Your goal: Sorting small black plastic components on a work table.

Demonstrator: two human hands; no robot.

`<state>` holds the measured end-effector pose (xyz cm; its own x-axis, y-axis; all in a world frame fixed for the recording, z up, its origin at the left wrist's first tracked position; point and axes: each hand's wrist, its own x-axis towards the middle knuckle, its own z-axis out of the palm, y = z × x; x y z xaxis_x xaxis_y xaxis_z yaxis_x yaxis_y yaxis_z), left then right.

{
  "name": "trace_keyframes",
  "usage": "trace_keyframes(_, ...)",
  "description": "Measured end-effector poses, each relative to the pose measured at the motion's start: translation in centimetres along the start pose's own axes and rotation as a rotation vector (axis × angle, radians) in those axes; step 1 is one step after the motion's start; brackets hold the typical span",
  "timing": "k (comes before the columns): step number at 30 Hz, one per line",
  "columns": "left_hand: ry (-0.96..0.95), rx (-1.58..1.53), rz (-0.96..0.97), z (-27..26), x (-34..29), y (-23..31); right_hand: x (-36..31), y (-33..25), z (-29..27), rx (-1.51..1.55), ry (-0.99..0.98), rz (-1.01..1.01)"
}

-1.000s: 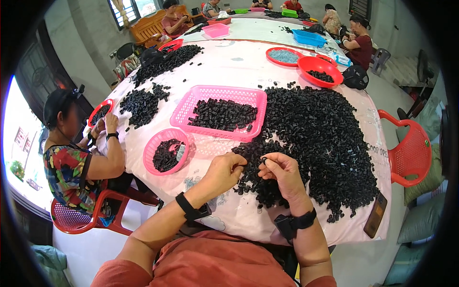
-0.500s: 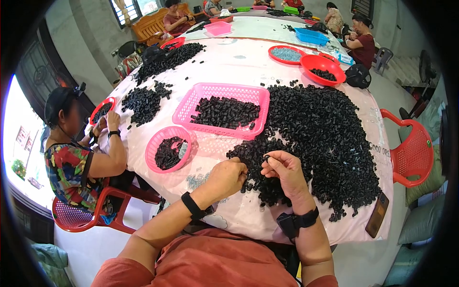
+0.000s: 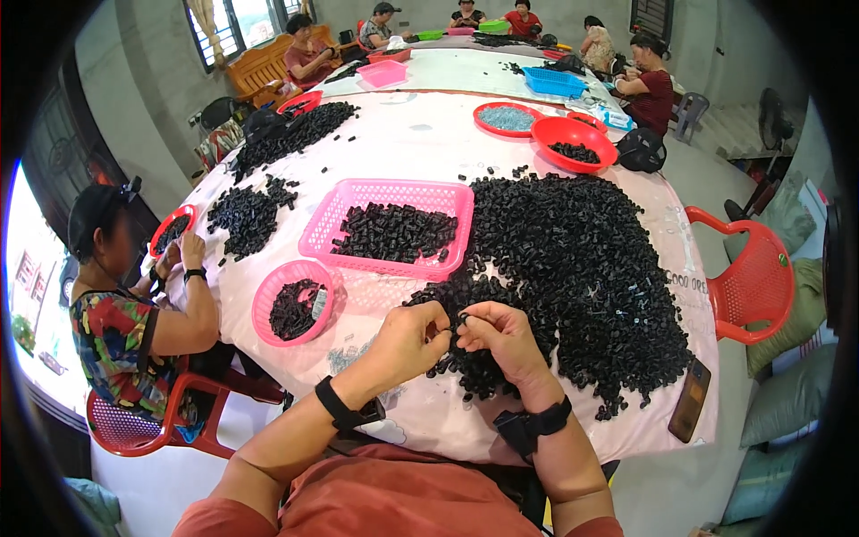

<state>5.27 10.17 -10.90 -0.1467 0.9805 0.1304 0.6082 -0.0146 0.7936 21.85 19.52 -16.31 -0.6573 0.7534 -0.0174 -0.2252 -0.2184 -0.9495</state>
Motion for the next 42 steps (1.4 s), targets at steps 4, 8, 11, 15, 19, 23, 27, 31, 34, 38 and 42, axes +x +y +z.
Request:
trace_keyframes(4,0.005,-0.034,0.033,0.1,0.6,0.2,0.1,0.3,-0.3,0.024,-0.044,-0.011)
trace_keyframes(8,0.064,-0.031,0.191,0.3,0.9,-0.2,-0.1,-0.3,-0.1,0.007,-0.033,-0.006)
trace_keyframes(11,0.064,-0.043,0.217,0.2,1.1,-0.1,0.0,0.1,-0.3,0.024,-0.060,-0.005)
trace_keyframes(15,0.096,-0.045,0.210,0.1,1.1,0.3,-0.1,0.0,-0.2,0.022,-0.063,0.001)
trace_keyframes(19,0.112,-0.051,0.226,0.2,1.3,0.0,0.0,0.1,-0.3,0.019,-0.062,0.012)
trace_keyframes(23,0.112,-0.041,0.224,0.3,1.4,0.2,-0.1,0.1,-0.3,0.022,-0.070,0.015)
trace_keyframes(27,0.142,-0.017,0.248,0.6,1.4,-0.2,-0.1,-0.1,-0.2,0.047,-0.067,0.028)
trace_keyframes(31,0.133,-0.020,0.245,0.6,1.4,-0.1,-0.2,-0.2,-0.3,0.047,-0.063,0.027)
trace_keyframes(34,0.117,-0.044,0.197,0.3,1.2,0.2,-0.2,-0.2,-0.2,0.052,-0.072,0.027)
trace_keyframes(38,0.128,-0.069,0.197,0.5,1.3,0.0,-0.1,-0.2,-0.2,0.073,-0.081,0.027)
trace_keyframes(42,0.158,-0.050,0.214,0.7,1.3,0.0,-0.2,-0.2,-0.2,0.074,-0.085,0.019)
